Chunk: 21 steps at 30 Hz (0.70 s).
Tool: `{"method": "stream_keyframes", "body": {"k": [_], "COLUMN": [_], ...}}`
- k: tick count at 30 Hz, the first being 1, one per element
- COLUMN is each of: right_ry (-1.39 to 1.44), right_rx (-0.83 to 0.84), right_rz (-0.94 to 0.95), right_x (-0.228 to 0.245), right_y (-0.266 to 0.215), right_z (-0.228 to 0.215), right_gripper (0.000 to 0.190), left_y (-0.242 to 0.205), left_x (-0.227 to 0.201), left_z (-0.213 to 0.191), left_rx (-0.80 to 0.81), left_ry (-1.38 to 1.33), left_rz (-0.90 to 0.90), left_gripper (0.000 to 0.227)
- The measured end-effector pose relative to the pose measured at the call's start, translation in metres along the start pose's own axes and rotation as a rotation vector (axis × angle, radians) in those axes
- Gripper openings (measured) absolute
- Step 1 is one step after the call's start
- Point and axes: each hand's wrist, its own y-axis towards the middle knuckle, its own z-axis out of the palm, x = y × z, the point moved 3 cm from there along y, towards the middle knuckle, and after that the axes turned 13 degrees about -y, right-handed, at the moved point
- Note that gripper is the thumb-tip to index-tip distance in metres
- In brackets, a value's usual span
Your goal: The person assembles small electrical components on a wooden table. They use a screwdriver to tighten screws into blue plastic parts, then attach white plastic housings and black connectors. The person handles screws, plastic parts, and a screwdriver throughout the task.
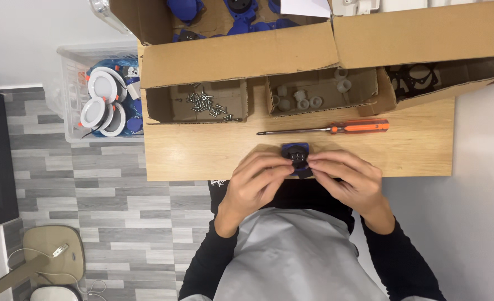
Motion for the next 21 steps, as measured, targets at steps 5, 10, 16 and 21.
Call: {"method": "stream_keyframes", "body": {"k": [5, 10, 16, 21], "right_ry": [-0.039, -0.009, 0.009, -0.018], "right_rx": [-0.056, -0.089, -0.083, -0.094], "right_rz": [-0.024, -0.077, -0.102, -0.106], "right_x": [-0.001, -0.002, -0.005, -0.005], "right_y": [-0.005, -0.008, -0.015, -0.017], "right_z": [0.006, 0.008, 0.012, 0.013], "right_gripper": [0.016, 0.017, 0.018, 0.016], "left_y": [-0.006, -0.008, -0.014, -0.021], "left_x": [0.006, 0.009, 0.012, 0.018], "left_z": [0.002, 0.004, 0.003, 0.003], "left_rx": [0.011, 0.024, 0.035, 0.059], "left_ry": [0.04, 0.112, 0.111, 0.13], "left_rz": [0.001, 0.019, 0.01, 0.016], "left_gripper": [0.01, 0.01, 0.012, 0.012]}}
